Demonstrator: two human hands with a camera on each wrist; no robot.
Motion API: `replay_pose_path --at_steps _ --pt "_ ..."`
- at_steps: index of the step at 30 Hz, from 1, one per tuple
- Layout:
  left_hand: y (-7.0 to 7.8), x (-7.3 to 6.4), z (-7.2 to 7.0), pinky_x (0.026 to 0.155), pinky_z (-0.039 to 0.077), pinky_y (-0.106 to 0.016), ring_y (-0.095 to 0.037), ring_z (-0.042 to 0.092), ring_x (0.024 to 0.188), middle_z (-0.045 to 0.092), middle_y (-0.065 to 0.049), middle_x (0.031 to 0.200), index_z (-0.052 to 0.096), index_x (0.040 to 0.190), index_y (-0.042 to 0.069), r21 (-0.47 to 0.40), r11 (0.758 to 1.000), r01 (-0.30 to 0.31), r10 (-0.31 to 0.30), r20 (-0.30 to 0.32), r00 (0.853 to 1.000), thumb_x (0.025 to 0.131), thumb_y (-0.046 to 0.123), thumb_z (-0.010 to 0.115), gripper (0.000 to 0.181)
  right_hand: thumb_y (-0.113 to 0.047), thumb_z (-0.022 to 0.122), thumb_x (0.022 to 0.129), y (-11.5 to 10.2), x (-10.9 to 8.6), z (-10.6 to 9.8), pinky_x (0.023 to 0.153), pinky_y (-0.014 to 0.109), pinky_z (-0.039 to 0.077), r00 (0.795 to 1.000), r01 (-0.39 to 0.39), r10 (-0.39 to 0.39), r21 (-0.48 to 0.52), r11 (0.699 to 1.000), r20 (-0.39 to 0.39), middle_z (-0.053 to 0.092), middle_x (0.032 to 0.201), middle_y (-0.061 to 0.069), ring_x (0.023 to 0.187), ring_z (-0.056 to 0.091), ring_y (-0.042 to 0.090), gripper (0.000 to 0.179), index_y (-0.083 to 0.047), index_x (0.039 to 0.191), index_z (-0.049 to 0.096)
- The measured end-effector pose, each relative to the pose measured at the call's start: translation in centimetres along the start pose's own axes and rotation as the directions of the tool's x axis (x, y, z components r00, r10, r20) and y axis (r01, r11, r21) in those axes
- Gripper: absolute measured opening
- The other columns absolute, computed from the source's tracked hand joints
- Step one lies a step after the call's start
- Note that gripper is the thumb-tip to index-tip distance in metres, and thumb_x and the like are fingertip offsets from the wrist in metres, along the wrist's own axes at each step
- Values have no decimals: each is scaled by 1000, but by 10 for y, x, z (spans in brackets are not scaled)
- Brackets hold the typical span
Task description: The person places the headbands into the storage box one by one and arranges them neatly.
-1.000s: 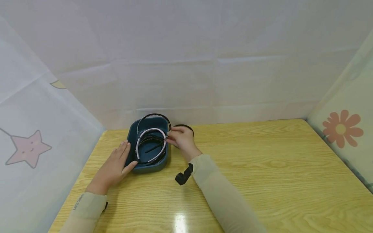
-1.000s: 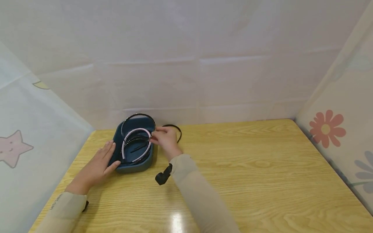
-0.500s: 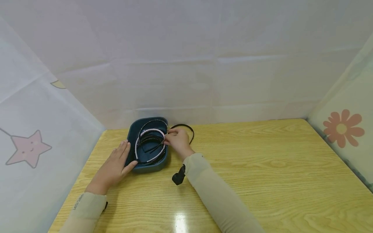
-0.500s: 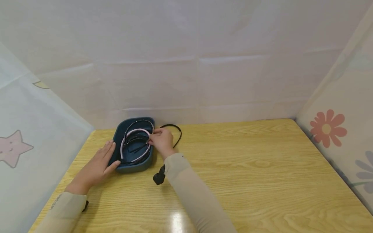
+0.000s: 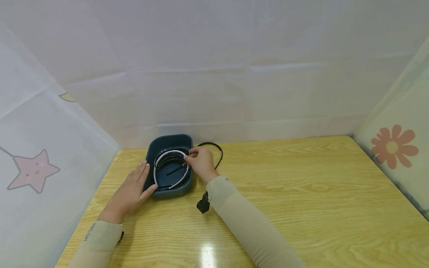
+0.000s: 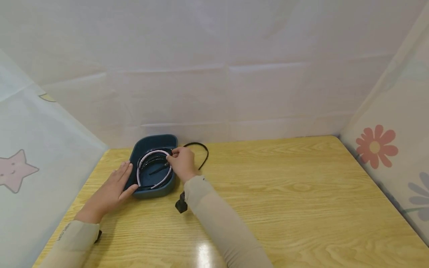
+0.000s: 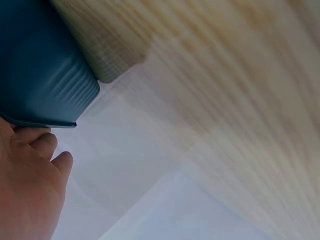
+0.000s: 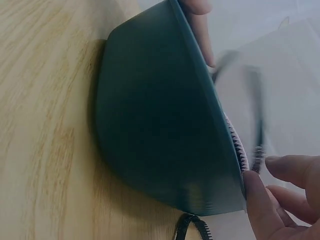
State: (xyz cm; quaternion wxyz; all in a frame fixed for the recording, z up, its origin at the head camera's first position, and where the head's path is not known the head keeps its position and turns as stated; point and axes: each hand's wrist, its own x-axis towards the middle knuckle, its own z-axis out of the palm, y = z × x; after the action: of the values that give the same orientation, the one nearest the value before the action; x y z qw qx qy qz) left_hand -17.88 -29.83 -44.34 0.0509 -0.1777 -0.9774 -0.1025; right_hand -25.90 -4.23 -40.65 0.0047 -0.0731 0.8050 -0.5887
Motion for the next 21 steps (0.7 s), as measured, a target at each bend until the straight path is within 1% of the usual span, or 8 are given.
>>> replay_pose_path --at_steps 1,5,10,12,15,17,20,21 --pt "0 0 0 115 10 -51 -33 5 143 8 -18 156 14 150 0 0 1000 2 -2 0 1000 96 53 41 80 -12 71 84 0 -1 0 59 21 54 1000 11 -11 -28 1000 -4 66 85 4 69 64 9 30 1 110 67" --pt "1 0 -1 114 10 -52 -33 5 143 7 -18 156 13 150 0 -1 1000 4 -4 3 1000 96 53 41 81 -12 71 85 1 -3 0 60 21 53 998 61 -62 -65 996 -11 65 85 4 72 62 10 26 0 108 68" --pt "1 0 -1 114 10 -52 -34 4 143 6 -19 156 12 150 0 -4 1000 4 -4 10 1000 96 53 41 81 -9 67 87 6 -5 -3 61 21 53 995 97 -97 4 995 0 64 86 4 73 62 12 21 1 105 67" --pt "0 0 -2 114 10 -52 -33 4 143 6 -18 156 12 150 0 -5 1000 6 -6 14 1000 96 54 41 81 -8 65 88 8 -6 -5 61 22 54 995 96 -97 50 994 10 63 87 6 74 63 14 20 1 106 66" --pt "0 0 -1 114 9 -52 -34 4 143 6 -19 156 12 150 0 -5 1000 8 -8 18 1000 96 54 40 82 -9 63 90 13 -7 -11 62 23 55 995 96 -97 78 992 13 62 89 6 77 65 21 19 1 106 64" --pt "-1 0 -1 114 9 -52 -34 4 143 6 -19 156 12 150 0 -6 1000 10 -10 21 1000 96 54 40 82 -10 62 90 17 -6 -16 65 24 55 996 91 -92 61 994 4 62 90 4 79 65 21 19 -1 107 64" --pt "-3 0 1 115 8 -52 -34 3 143 5 -19 156 11 150 0 -7 1000 11 -11 26 1000 96 55 40 82 -12 61 91 24 -4 -25 67 26 55 996 84 -83 23 996 -23 62 90 2 80 63 19 16 -6 105 66" --pt "-4 0 2 115 8 -51 -33 3 143 4 -18 156 10 150 1 -7 1000 12 -12 26 1000 96 55 39 82 -12 61 90 27 -4 -28 67 26 55 996 84 -84 8 996 -37 63 90 2 79 63 16 15 -8 104 66"
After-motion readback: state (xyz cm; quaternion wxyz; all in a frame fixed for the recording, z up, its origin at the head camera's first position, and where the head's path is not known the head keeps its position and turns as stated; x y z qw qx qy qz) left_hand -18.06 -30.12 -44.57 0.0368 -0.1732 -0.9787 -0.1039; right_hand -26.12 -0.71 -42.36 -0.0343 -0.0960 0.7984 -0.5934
